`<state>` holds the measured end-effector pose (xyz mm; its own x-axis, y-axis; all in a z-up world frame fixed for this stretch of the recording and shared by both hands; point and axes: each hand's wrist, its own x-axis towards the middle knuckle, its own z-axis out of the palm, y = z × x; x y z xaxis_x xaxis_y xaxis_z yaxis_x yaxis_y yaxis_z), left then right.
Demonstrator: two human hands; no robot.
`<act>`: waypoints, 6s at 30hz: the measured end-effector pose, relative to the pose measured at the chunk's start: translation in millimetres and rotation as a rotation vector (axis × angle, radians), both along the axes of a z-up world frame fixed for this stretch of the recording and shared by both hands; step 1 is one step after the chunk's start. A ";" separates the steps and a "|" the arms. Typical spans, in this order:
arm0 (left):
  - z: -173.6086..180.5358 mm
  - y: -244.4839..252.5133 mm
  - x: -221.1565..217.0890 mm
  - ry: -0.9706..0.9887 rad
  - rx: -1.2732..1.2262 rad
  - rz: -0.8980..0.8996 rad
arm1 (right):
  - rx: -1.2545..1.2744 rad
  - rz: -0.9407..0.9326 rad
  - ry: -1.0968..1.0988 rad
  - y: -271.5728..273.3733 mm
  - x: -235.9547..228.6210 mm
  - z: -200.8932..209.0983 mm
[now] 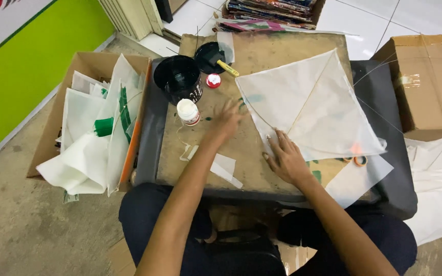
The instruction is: Assembling a kite by applying glue to the frame and folding the paper edges over to secure them.
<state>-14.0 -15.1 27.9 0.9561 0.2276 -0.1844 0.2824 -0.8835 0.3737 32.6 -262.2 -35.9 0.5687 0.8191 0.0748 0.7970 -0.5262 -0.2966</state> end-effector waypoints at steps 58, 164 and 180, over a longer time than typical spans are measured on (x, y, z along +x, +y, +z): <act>-26.0 76.9 -65.4 -0.764 -0.072 0.110 | 0.006 0.024 -0.007 87.2 -9.5 62.5; -60.3 73.1 -90.8 -1.138 0.297 0.089 | -0.147 0.094 0.142 37.9 53.1 46.5; -60.0 -50.1 -18.4 -0.114 0.227 -0.250 | -0.538 0.157 -0.194 -14.8 -13.1 20.1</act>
